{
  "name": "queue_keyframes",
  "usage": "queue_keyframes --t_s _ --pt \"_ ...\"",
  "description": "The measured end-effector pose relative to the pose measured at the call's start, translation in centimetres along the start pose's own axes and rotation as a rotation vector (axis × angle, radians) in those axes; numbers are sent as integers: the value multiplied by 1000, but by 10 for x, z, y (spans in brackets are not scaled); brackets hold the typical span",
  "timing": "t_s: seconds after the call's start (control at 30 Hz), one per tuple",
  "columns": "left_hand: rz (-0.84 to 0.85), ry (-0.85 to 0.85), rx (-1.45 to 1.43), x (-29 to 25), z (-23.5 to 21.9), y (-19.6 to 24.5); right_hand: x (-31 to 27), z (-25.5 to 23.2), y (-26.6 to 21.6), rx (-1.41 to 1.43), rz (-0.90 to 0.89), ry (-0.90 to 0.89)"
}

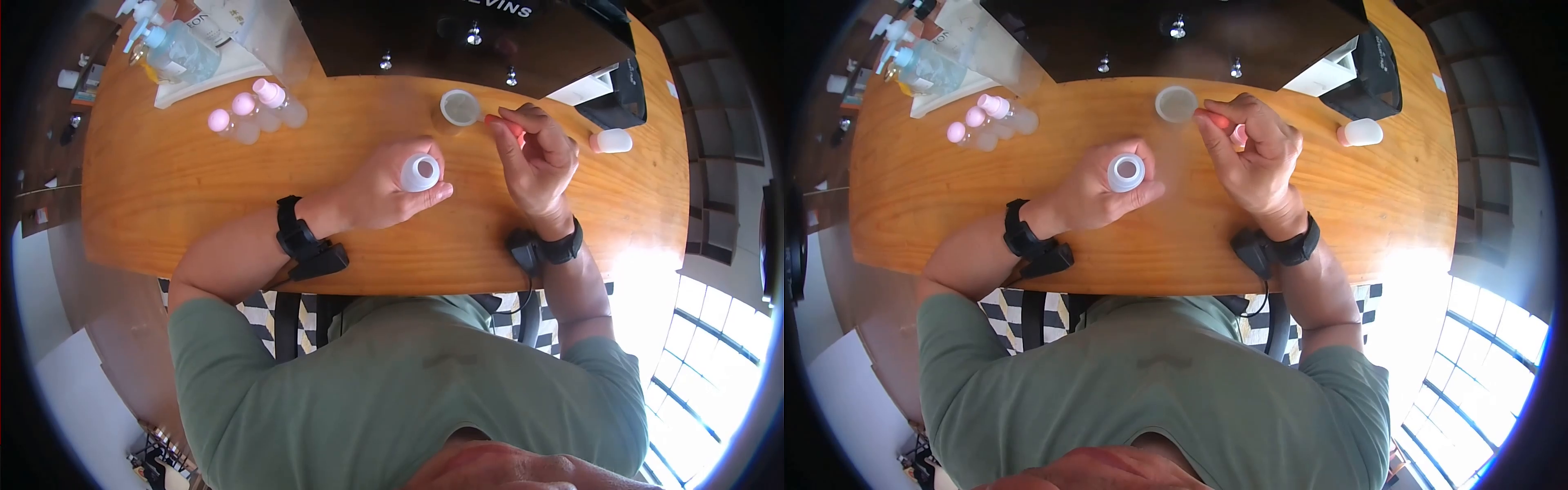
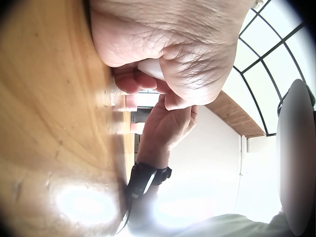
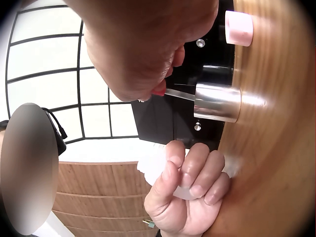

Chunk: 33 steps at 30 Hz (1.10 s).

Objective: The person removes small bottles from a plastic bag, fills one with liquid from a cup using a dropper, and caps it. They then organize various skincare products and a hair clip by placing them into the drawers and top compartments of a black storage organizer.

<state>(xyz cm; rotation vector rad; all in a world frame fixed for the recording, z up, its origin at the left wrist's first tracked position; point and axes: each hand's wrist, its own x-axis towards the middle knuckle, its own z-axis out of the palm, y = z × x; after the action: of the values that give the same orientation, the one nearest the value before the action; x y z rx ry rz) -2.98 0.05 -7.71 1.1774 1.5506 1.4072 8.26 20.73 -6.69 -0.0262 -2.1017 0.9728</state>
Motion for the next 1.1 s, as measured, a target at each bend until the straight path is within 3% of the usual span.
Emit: queue_keyframes --t_s 0.8,0.93,1.1 --pt "48 15 47 -1 3 0 2 -4 -8 -58 -22 46" --pt "38 10 61 -4 6 0 0 -3 -15 -41 41 61" --pt "51 -3 -76 -1 5 -1 0 -7 -17 -65 -22 62"
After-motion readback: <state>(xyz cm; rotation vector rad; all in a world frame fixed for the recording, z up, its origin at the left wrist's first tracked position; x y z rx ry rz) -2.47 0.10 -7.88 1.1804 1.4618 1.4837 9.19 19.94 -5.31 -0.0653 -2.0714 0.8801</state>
